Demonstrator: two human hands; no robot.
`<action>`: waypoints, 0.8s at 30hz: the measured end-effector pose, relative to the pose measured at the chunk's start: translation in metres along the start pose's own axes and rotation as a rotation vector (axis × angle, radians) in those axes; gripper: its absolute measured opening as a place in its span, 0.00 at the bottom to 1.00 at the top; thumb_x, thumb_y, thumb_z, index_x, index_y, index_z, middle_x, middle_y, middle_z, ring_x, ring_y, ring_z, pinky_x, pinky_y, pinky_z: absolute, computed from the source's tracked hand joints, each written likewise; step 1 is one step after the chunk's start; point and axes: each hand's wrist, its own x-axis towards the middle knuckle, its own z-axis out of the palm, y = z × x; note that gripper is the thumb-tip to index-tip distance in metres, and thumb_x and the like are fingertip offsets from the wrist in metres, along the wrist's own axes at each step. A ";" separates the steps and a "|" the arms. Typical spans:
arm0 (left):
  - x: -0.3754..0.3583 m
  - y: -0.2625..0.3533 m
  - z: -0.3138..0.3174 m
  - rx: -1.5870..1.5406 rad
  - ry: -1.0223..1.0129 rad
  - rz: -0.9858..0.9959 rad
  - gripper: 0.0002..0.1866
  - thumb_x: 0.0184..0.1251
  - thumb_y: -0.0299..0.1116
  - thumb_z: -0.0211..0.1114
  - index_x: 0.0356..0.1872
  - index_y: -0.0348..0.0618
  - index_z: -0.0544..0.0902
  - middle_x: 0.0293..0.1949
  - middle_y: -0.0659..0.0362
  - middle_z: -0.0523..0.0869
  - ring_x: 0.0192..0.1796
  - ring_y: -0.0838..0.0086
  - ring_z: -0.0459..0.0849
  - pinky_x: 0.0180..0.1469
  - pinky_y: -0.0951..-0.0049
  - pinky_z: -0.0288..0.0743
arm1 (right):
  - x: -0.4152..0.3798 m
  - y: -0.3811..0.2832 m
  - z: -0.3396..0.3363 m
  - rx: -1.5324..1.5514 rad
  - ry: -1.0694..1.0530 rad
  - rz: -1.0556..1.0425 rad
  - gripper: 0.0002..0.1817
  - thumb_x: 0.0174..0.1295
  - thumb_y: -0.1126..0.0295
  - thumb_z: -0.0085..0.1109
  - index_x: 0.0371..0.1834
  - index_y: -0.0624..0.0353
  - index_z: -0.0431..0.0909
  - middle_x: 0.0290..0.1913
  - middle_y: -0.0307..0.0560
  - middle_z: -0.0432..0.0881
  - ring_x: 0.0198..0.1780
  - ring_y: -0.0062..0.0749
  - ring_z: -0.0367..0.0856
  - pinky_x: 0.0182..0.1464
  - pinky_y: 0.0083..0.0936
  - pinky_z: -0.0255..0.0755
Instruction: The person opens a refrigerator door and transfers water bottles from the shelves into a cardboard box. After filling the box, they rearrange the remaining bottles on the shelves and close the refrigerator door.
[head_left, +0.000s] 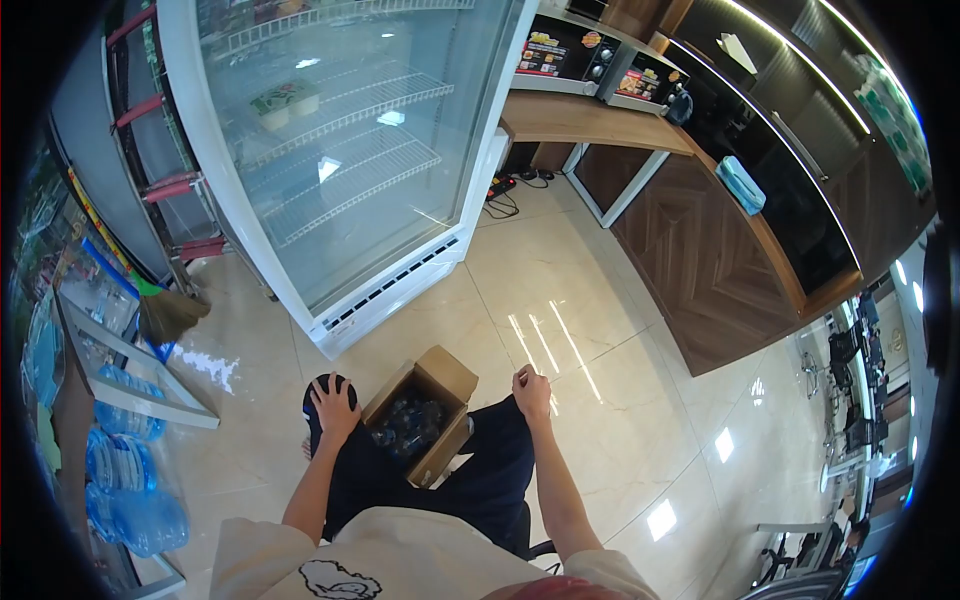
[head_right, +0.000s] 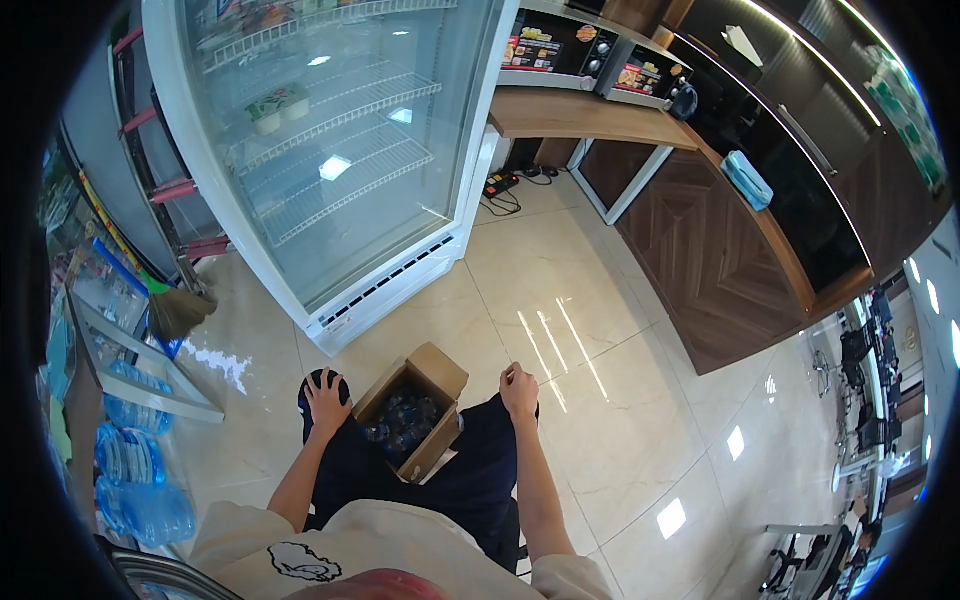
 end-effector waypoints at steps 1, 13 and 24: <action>0.000 0.000 0.001 -0.003 0.001 0.005 0.37 0.58 0.45 0.75 0.70 0.54 0.74 0.78 0.53 0.60 0.79 0.31 0.53 0.77 0.31 0.52 | 0.000 0.001 0.001 -0.062 0.005 -0.001 0.07 0.65 0.66 0.64 0.37 0.57 0.81 0.30 0.54 0.88 0.35 0.54 0.88 0.41 0.46 0.82; -0.055 0.186 -0.212 -1.182 0.517 0.344 0.05 0.59 0.24 0.75 0.33 0.44 0.86 0.38 0.55 0.90 0.44 0.59 0.86 0.49 0.64 0.78 | 0.012 -0.001 0.004 -0.080 -0.027 0.036 0.06 0.65 0.66 0.64 0.36 0.56 0.81 0.30 0.54 0.89 0.36 0.55 0.88 0.40 0.48 0.82; -0.137 0.220 -0.396 -1.861 0.650 1.231 0.03 0.72 0.29 0.63 0.41 0.47 0.85 0.41 0.57 0.85 0.45 0.65 0.82 0.48 0.63 0.78 | 0.012 -0.009 0.008 -0.107 0.004 0.044 0.07 0.65 0.65 0.64 0.35 0.57 0.82 0.30 0.55 0.88 0.35 0.55 0.88 0.41 0.47 0.81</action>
